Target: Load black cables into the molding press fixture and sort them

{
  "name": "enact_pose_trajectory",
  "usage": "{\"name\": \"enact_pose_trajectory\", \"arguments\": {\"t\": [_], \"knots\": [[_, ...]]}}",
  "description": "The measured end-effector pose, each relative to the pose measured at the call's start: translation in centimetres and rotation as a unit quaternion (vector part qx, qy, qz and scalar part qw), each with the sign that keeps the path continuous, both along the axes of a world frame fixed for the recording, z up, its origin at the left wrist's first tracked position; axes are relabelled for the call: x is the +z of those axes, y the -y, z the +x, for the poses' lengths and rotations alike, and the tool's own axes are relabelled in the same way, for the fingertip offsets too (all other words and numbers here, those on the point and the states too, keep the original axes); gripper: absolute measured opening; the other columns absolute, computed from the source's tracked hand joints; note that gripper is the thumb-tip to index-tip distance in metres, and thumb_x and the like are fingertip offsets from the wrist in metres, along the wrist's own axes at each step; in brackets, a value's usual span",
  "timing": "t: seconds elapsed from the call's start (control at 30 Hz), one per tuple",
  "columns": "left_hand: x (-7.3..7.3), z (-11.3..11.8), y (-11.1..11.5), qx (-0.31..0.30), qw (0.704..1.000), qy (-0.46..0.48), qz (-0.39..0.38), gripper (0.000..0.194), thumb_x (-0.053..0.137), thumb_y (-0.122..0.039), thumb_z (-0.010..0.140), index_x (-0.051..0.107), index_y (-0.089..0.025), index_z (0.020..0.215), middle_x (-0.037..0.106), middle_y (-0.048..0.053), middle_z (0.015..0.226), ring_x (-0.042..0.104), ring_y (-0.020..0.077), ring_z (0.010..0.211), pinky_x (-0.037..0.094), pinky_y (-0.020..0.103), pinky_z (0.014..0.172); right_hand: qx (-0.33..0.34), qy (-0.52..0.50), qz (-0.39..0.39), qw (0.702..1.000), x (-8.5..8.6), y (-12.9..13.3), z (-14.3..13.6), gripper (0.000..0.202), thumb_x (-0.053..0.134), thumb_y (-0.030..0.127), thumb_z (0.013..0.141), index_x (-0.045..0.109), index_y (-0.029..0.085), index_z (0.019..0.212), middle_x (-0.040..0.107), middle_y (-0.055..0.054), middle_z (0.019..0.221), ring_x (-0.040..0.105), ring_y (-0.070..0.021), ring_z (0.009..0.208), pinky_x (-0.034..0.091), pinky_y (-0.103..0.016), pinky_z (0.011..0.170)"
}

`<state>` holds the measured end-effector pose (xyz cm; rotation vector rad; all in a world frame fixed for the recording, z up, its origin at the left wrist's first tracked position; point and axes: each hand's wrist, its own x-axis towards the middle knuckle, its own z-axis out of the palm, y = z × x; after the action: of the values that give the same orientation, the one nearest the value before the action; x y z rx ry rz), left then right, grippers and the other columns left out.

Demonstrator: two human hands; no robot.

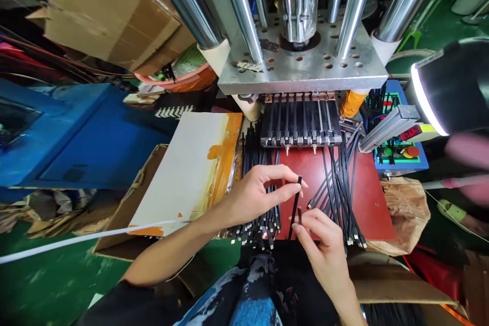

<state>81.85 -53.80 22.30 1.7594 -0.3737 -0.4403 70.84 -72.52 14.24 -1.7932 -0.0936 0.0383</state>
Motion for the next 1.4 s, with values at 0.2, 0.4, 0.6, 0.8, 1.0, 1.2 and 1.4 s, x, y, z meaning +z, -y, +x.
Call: {"name": "enact_pose_trajectory", "arguments": {"t": [0.2, 0.4, 0.6, 0.8, 1.0, 1.2, 1.4], "knots": [[-0.8, -0.7, 0.1, -0.014, 0.992, -0.091, -0.085, 0.019, 0.073, -0.031, 0.096, 0.082, -0.015, 0.100, 0.081, 0.006, 0.092, 0.072, 0.0155, 0.078, 0.059, 0.027, 0.073, -0.055, 0.012, 0.009, 0.998, 0.3, 0.7, 0.9, 0.013, 0.072, 0.029, 0.100, 0.084, 0.029, 0.099, 0.072, -0.004, 0.091, 0.066, -0.0188, 0.080, 0.049, -0.027, 0.063], [-0.7, -0.7, 0.4, -0.010, 0.995, -0.025, -0.091, 0.012, 0.075, -0.026, 0.094, 0.080, -0.015, 0.095, 0.078, 0.007, 0.092, 0.071, 0.0165, 0.080, 0.058, 0.028, 0.072, -0.032, 0.005, 0.017, 0.999, 1.5, -0.4, 2.4, 0.022, 0.068, 0.032, 0.103, 0.078, 0.023, 0.085, 0.072, -0.005, 0.090, 0.064, -0.0197, 0.084, 0.048, -0.029, 0.069], [-0.6, 1.7, 1.2, 0.041, 0.992, 0.113, -0.048, 0.013, 0.075, -0.026, 0.095, 0.076, -0.016, 0.086, 0.075, 0.003, 0.081, 0.065, 0.0138, 0.072, 0.052, 0.026, 0.068, -0.007, -0.034, 0.006, 0.999, -0.6, -1.3, 1.8, 0.031, 0.065, 0.040, 0.104, 0.065, 0.021, 0.078, 0.061, 0.001, 0.077, 0.053, -0.0143, 0.068, 0.041, -0.026, 0.061], [-3.0, 10.3, 3.0, 0.068, 0.973, 0.217, 0.042, 0.019, 0.067, -0.024, 0.099, 0.068, -0.015, 0.082, 0.065, -0.001, 0.072, 0.057, 0.0111, 0.065, 0.046, 0.024, 0.066, 0.168, -0.092, -0.083, 0.978, 1.4, 2.0, 3.8, 0.043, 0.061, 0.048, 0.106, 0.066, 0.020, 0.073, 0.062, 0.001, 0.071, 0.055, -0.0151, 0.067, 0.042, -0.027, 0.062], [-5.2, 16.7, 4.5, 0.155, 0.935, 0.272, 0.167, 0.017, 0.065, -0.015, 0.100, 0.069, -0.013, 0.084, 0.070, 0.004, 0.078, 0.068, 0.0150, 0.075, 0.053, 0.028, 0.081, 0.089, 0.042, -0.148, 0.984, 6.6, 7.7, 17.3, 0.044, 0.074, 0.051, 0.098, 0.062, 0.022, 0.067, 0.058, 0.002, 0.060, 0.052, -0.0124, 0.057, 0.041, -0.027, 0.056], [-5.3, 13.9, 2.6, 0.030, 0.911, 0.389, 0.136, 0.038, 0.057, -0.027, 0.107, 0.061, -0.012, 0.141, 0.069, 0.017, 0.137, 0.073, 0.0223, 0.117, 0.060, 0.039, 0.103, 0.091, 0.050, -0.123, 0.987, 5.4, 7.3, 26.2, 0.035, 0.069, 0.046, 0.098, 0.068, 0.014, 0.082, 0.061, 0.005, 0.065, 0.055, -0.0038, 0.056, 0.039, -0.019, 0.056], [-5.6, 11.5, 1.8, -0.179, 0.785, 0.519, 0.288, 0.040, 0.060, -0.032, 0.107, 0.064, -0.012, 0.142, 0.055, 0.021, 0.161, 0.046, 0.0346, 0.156, 0.041, 0.057, 0.127, 0.107, 0.073, -0.182, 0.975, 3.9, 6.8, 27.9, 0.040, 0.070, 0.047, 0.098, 0.068, 0.014, 0.076, 0.056, 0.006, 0.055, 0.050, -0.0027, 0.049, 0.035, -0.019, 0.053]]}}
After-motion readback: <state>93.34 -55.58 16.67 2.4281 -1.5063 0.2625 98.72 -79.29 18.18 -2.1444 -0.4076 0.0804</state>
